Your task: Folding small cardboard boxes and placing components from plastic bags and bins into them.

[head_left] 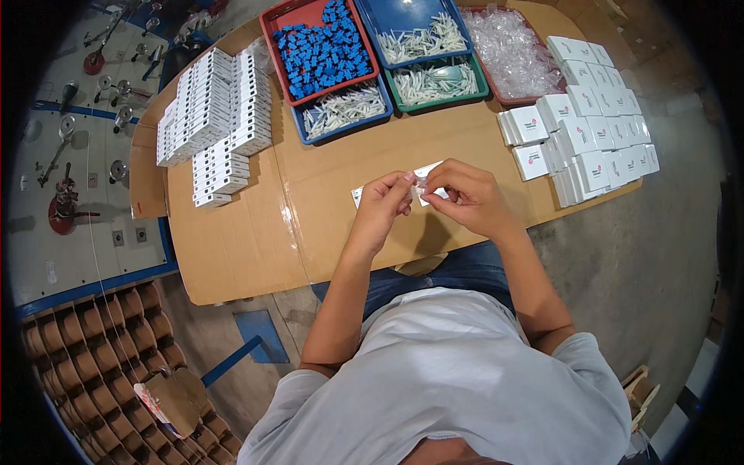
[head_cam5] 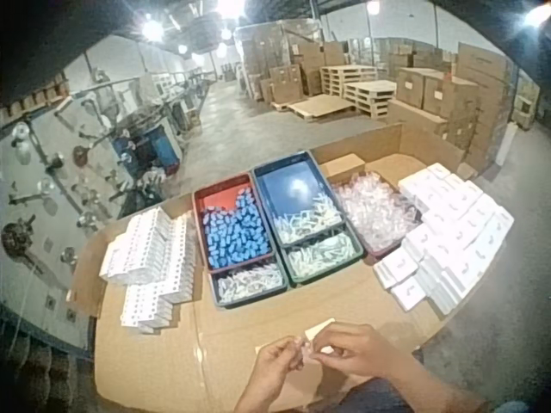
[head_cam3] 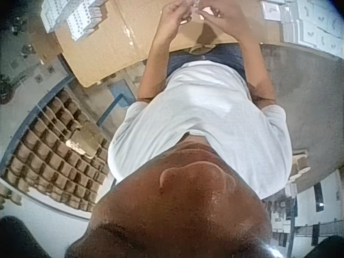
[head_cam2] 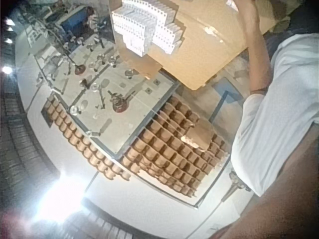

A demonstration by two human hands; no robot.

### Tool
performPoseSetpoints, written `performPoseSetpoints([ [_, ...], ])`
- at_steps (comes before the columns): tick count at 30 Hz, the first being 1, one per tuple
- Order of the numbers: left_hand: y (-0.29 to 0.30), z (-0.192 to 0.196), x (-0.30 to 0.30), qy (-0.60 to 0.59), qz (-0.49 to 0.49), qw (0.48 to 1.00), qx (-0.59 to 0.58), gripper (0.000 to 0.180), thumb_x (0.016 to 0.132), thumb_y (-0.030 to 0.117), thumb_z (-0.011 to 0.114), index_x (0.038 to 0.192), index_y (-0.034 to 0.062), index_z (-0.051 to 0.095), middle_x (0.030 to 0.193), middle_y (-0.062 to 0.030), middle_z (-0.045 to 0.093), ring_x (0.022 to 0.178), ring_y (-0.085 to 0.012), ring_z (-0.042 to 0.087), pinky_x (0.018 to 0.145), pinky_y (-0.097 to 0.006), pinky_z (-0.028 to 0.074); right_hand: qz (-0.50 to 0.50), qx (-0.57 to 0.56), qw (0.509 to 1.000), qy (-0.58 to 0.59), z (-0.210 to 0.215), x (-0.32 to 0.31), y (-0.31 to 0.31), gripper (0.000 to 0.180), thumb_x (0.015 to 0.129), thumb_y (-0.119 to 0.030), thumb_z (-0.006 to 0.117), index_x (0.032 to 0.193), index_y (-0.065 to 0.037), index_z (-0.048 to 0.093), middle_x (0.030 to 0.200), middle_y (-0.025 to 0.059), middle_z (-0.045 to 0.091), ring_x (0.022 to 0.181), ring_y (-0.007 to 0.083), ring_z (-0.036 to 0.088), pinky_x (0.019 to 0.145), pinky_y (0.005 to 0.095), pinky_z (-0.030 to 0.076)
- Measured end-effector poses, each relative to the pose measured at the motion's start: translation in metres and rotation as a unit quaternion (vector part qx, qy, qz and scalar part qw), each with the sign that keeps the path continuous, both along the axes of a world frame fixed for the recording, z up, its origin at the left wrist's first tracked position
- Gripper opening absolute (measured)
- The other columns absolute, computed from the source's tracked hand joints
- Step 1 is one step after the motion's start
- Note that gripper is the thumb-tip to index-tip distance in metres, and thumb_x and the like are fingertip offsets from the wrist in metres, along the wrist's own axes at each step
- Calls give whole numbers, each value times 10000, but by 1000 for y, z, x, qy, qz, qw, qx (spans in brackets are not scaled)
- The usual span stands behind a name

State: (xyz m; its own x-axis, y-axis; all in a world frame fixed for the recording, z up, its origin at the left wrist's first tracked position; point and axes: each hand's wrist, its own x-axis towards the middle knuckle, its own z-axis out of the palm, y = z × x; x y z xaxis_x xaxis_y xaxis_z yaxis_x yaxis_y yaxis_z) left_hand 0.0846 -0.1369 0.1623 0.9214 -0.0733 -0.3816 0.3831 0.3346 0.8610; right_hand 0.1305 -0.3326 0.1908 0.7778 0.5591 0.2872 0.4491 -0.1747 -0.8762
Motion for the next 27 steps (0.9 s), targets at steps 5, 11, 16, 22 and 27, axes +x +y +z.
performPoseSetpoints([
  [5, -1, -2, 1, -9, 29, 999, 32, 283, 1057, 274, 591, 1058, 20, 717, 705, 62, 504, 629, -34, 443, 620, -225, 442, -23, 1, 996, 91, -6, 2, 3, 124, 849, -45, 782, 937, -27, 697, 894, 11, 618, 634, 85, 508, 568, 243, 424],
  [11, -1, -13, 0, -36, 41, 997, 47, 233, 1061, 242, 586, 1070, 47, 714, 725, 71, 524, 638, -23, 431, 569, -201, 350, -33, 32, 996, 71, -14, -1, 7, 139, 855, -71, 802, 976, -28, 750, 939, 18, 657, 663, 83, 556, 581, 245, 444],
  [16, 1, -10, -1, -60, 30, 994, 86, 211, 1060, 223, 589, 1102, 53, 707, 730, 75, 527, 641, -17, 425, 565, -201, 338, -24, 35, 996, 79, -15, -2, 6, 118, 860, -79, 802, 949, -19, 753, 910, 18, 668, 670, 79, 565, 584, 242, 445],
  [22, -2, -2, -2, -89, 47, 990, 97, 206, 1063, 214, 583, 1138, 55, 690, 732, 70, 533, 637, -18, 422, 567, -200, 339, -46, 12, 992, 115, -17, 1, 6, 188, 867, -60, 783, 1055, -66, 778, 846, 5, 656, 636, 69, 505, 562, 241, 407],
  [27, 2, -11, -1, -92, 40, 992, 76, 215, 1072, 213, 566, 1140, 44, 680, 730, 57, 533, 646, -27, 434, 572, -201, 353, -34, 10, 993, 113, -14, 0, 3, 336, 876, -58, 774, 1203, -134, 773, 830, 1, 635, 639, 76, 487, 564, 245, 395],
])
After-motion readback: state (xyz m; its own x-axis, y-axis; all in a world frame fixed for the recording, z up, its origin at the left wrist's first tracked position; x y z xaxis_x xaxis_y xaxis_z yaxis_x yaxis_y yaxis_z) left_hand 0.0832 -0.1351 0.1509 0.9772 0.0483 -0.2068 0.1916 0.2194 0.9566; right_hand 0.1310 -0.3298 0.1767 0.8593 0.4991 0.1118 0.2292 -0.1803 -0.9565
